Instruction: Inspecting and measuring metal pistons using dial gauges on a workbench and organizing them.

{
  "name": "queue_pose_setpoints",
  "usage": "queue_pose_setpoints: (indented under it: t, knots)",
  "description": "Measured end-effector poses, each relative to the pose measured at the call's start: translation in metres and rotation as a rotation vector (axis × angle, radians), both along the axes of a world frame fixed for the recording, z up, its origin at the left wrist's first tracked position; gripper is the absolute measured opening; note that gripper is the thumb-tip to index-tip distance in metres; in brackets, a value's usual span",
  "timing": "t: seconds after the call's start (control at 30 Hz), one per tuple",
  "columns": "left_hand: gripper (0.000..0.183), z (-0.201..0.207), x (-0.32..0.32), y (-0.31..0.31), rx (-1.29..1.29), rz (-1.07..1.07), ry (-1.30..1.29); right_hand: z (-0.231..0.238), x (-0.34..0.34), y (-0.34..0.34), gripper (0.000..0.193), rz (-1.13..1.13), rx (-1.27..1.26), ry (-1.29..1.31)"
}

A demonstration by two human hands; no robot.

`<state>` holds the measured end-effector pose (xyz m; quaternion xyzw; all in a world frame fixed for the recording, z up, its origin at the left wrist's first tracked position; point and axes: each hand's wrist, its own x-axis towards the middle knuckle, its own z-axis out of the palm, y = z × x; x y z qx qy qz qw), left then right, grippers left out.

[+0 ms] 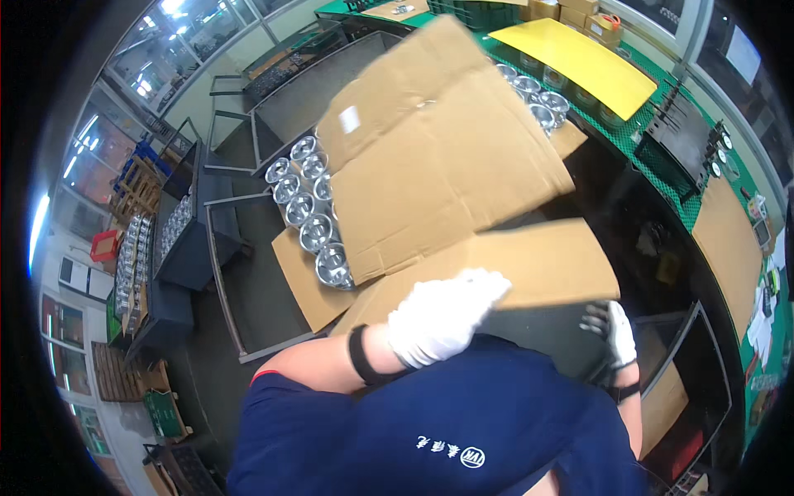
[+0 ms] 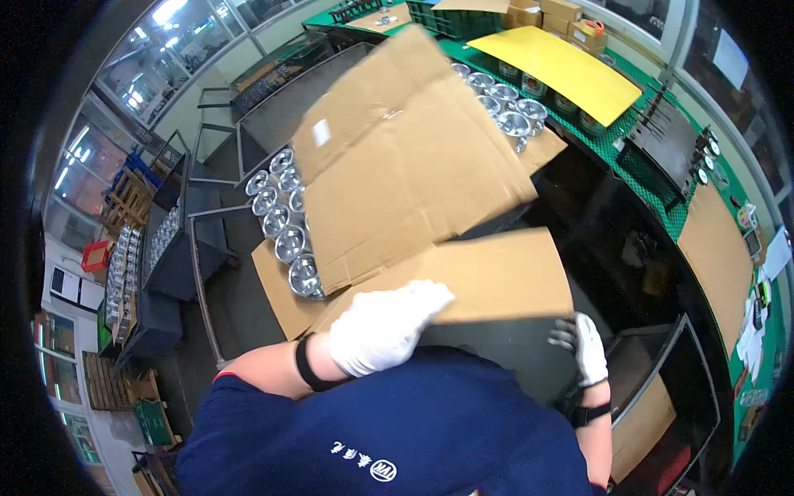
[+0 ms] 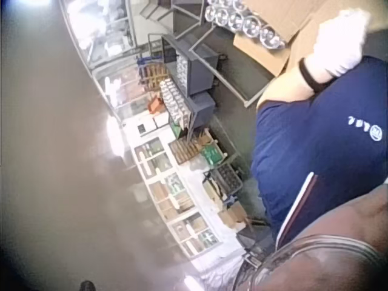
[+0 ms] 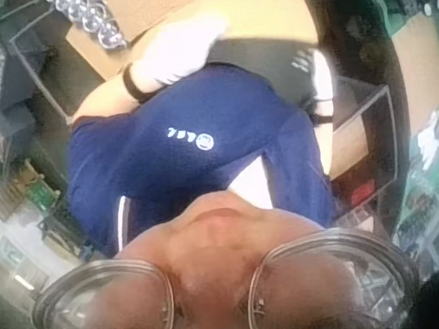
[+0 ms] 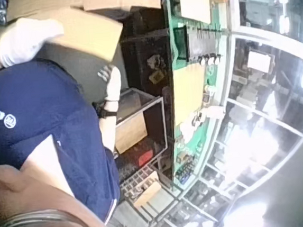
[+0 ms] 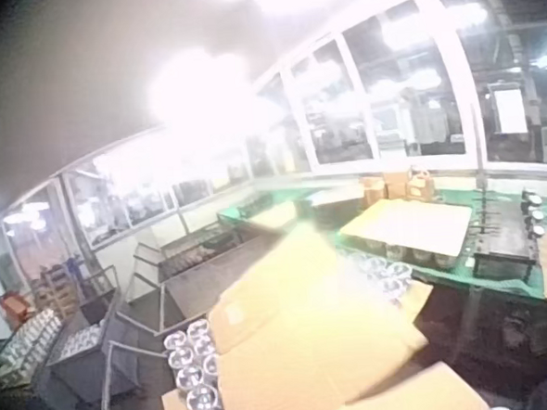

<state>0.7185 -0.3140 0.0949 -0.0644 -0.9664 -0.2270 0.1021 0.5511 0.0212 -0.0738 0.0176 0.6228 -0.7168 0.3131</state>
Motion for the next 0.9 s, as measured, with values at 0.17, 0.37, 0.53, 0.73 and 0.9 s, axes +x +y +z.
queue_pose_setpoints:
  t: [0.17, 0.37, 0.53, 0.73, 0.9]
  knots:
    - [0.041, -0.076, -0.023, 0.024, -0.012, -0.239, -0.365, 0.032, -0.016, -0.032, 0.098, 0.236, -0.533, -0.463]
    - [0.042, -0.089, -0.032, 0.035, -0.060, -0.322, -0.491, -0.018, -0.001, -0.029, 0.043, -0.010, -0.049, -0.639]
    - [0.054, -0.017, -0.010, 0.000, -0.090, -0.319, -0.356, 0.084, 0.022, -0.031, 0.048, 0.108, -0.014, -0.103]
    - [0.054, 0.113, 0.012, -0.049, -0.323, -0.203, -0.553, 0.188, 0.041, -0.008, 0.038, -0.070, -0.052, 0.067]
    - [0.046, 0.198, 0.015, -0.055, -0.556, -0.150, 0.212, 0.239, 0.044, 0.003, 0.034, -0.153, -0.127, 0.762]
